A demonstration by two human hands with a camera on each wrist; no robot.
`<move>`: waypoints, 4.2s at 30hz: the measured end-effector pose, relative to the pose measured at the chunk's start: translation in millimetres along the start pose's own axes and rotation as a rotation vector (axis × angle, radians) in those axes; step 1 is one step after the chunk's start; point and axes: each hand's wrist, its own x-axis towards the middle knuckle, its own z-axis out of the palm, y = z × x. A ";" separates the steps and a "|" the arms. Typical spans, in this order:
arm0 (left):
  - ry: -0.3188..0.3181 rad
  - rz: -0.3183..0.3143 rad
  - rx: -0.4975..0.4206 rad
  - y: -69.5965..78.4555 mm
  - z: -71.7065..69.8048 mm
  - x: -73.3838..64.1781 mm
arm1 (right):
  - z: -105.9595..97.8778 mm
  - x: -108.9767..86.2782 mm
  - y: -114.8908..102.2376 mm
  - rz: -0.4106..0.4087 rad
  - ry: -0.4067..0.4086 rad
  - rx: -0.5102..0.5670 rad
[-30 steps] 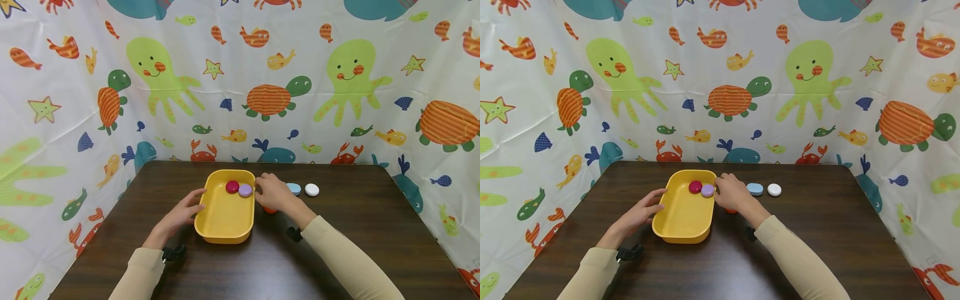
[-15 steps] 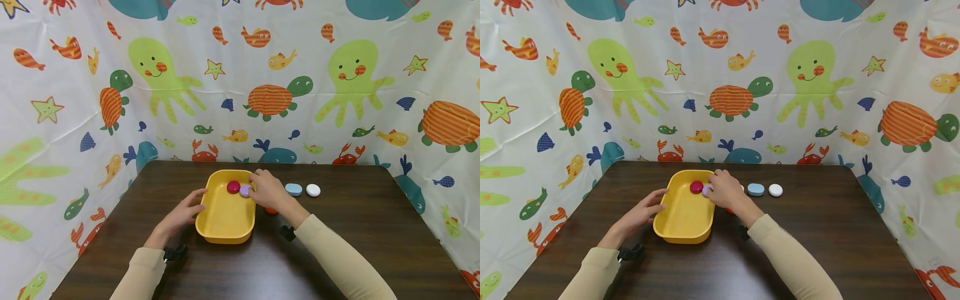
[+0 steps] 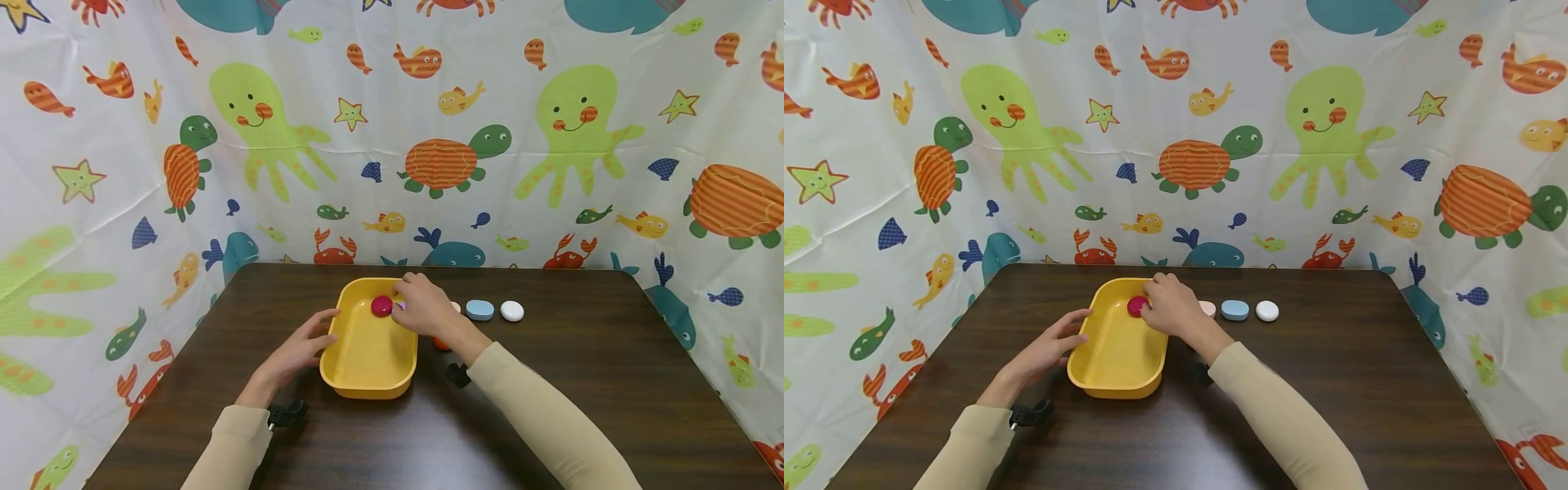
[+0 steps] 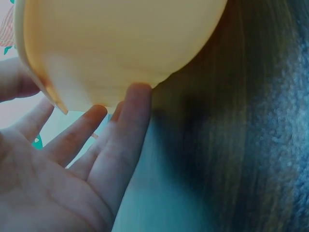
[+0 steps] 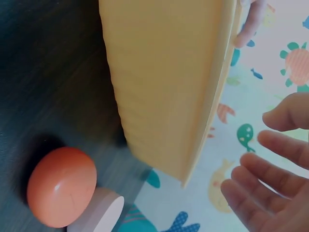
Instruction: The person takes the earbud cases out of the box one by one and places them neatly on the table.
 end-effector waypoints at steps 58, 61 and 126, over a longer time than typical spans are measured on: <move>0.019 -0.008 -0.014 -1.3 1.4 0.1 | 51.4 50.1 -8.8 -0.018 -0.321 -0.119; 0.015 -0.003 -0.014 -2.1 1.9 1.3 | 52.0 49.4 -8.5 -0.016 -0.350 -0.125; 0.020 0.008 -0.038 -1.9 2.2 -3.2 | 50.6 10.2 -42.5 -0.176 -0.386 -0.115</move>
